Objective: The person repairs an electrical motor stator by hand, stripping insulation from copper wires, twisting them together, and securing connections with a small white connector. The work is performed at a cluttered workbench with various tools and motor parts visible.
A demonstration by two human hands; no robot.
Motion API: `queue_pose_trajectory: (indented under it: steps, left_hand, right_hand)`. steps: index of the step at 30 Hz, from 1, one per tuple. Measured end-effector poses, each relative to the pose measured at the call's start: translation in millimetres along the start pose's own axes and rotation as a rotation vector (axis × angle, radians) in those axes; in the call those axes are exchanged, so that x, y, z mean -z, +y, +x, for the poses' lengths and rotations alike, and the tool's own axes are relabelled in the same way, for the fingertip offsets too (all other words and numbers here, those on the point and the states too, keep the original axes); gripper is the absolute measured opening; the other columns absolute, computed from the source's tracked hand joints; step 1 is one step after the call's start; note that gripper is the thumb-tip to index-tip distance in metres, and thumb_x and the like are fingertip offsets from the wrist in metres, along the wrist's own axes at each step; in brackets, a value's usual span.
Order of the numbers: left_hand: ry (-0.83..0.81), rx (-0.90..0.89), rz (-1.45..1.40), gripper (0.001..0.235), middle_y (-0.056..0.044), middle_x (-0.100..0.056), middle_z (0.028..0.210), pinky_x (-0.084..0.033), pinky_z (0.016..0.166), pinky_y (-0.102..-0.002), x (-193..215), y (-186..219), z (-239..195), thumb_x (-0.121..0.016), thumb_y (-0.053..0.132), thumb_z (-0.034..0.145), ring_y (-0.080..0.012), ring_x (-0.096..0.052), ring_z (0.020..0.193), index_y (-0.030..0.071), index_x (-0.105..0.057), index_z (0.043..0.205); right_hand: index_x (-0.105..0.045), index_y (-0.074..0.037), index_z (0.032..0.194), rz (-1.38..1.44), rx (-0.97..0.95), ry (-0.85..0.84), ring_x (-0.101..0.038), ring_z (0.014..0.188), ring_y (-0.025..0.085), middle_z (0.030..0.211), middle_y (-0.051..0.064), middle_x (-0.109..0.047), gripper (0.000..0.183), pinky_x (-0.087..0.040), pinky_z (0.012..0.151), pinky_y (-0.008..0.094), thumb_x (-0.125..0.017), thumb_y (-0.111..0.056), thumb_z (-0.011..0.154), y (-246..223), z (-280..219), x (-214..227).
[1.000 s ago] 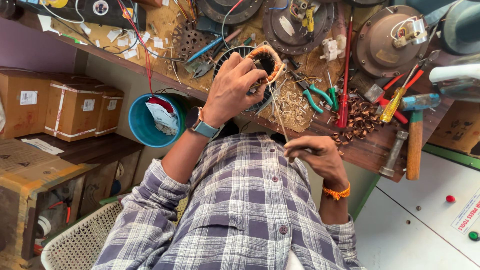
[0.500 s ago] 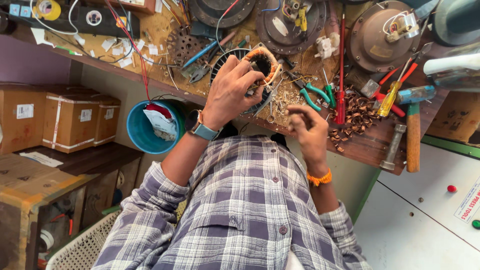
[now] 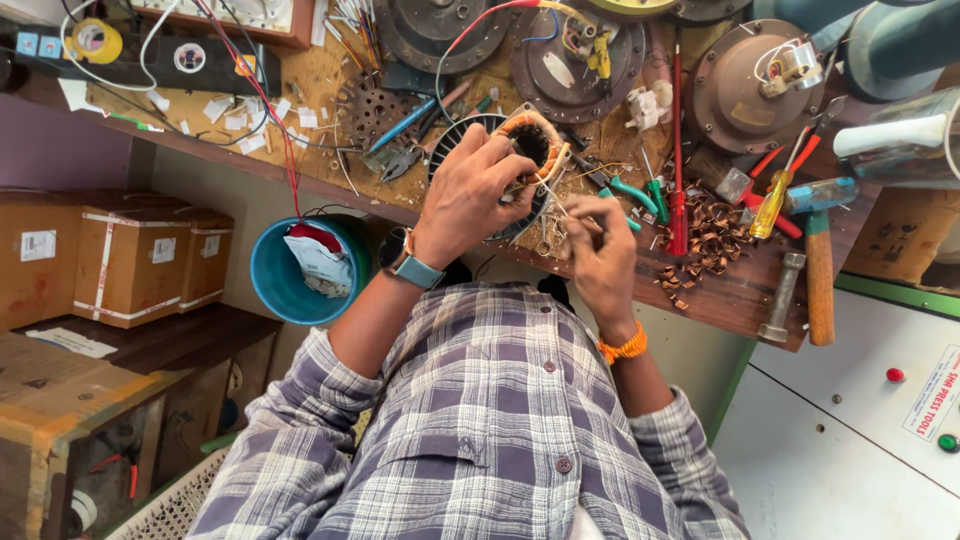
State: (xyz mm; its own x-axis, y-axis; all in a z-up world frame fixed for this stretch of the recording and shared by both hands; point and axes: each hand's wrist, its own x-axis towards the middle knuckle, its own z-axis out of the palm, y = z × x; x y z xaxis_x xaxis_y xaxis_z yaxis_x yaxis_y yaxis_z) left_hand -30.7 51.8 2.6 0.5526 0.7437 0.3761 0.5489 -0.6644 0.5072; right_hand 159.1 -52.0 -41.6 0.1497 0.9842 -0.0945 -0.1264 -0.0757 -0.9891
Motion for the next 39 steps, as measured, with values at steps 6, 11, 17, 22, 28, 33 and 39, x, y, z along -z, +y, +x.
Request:
queue_pose_trajectory:
  steps: [6,11,17,22,28,33,39]
  left_hand:
    - [-0.014,0.017,-0.014,0.021,-0.005,-0.059,0.093,-0.051,0.082,-0.039,-0.4,-0.7,2.2,-0.081,0.017,0.082,-0.0270,-0.055,0.094,0.010,-0.073,0.101]
    - [-0.028,0.025,-0.029,0.020,-0.005,-0.059,0.091,-0.051,0.080,-0.039,4.1,0.5,5.5,-0.081,0.016,0.082,-0.0272,-0.055,0.093,0.011,-0.073,0.099]
    - [-0.033,0.031,-0.028,0.018,-0.004,-0.058,0.090,-0.051,0.079,-0.039,4.5,0.1,4.5,-0.082,0.016,0.082,-0.0263,-0.055,0.091,0.011,-0.073,0.097]
    - [-0.056,0.048,-0.032,0.018,-0.003,-0.057,0.087,-0.051,0.076,-0.037,5.5,-0.2,4.7,-0.082,0.016,0.082,-0.0248,-0.054,0.088,0.011,-0.074,0.098]
    - [-0.054,0.051,-0.034,0.019,-0.002,-0.057,0.087,-0.051,0.076,-0.037,5.9,-0.1,4.6,-0.082,0.016,0.082,-0.0248,-0.054,0.088,0.011,-0.073,0.098]
    - [-0.069,0.064,-0.043,0.019,-0.003,-0.057,0.087,-0.051,0.076,-0.038,5.6,-0.4,4.7,-0.082,0.016,0.082,-0.0248,-0.054,0.089,0.012,-0.073,0.098]
    - [-0.097,0.068,-0.038,0.020,-0.003,-0.057,0.087,-0.051,0.076,-0.038,8.4,-0.5,6.9,-0.081,0.015,0.079,-0.0248,-0.054,0.089,0.012,-0.074,0.097]
  right_hand:
    - [-0.056,-0.002,0.107,0.014,0.029,-0.029,-0.057,0.072,0.008,0.103,0.010,-0.070,0.016,-0.049,0.065,0.022,-0.065,-0.016,0.106,20.0,-35.2,22.6]
    - [-0.054,-0.002,0.107,-0.055,0.227,-0.038,-0.064,0.100,0.014,0.108,0.011,-0.066,0.020,-0.054,0.091,0.028,-0.065,-0.019,0.110,17.4,-43.0,20.1]
    - [-0.045,-0.009,0.108,0.118,0.297,0.003,-0.057,0.092,0.012,0.118,0.010,-0.064,0.025,-0.053,0.091,0.027,-0.055,-0.030,0.114,14.6,-34.3,11.9]
    - [-0.045,-0.009,0.113,0.599,0.276,0.043,-0.054,0.077,0.011,0.095,0.005,-0.061,0.024,-0.049,0.071,0.027,-0.060,-0.028,0.113,26.0,-14.2,11.9]
    - [-0.059,-0.006,0.107,0.464,0.151,0.128,-0.058,0.075,0.011,0.099,0.006,-0.063,0.033,-0.053,0.067,0.028,-0.056,-0.039,0.108,30.0,-0.2,12.8]
    - [-0.070,-0.002,0.114,-0.201,0.032,0.142,-0.053,0.078,0.009,0.096,0.004,-0.058,0.025,-0.045,0.067,0.024,-0.072,-0.023,0.100,7.7,7.6,-7.9]
    - [-0.068,-0.001,0.107,-0.401,0.279,0.199,-0.056,0.084,0.010,0.111,0.006,-0.057,0.018,-0.050,0.071,0.027,-0.076,-0.013,0.096,-8.4,27.0,-33.9]
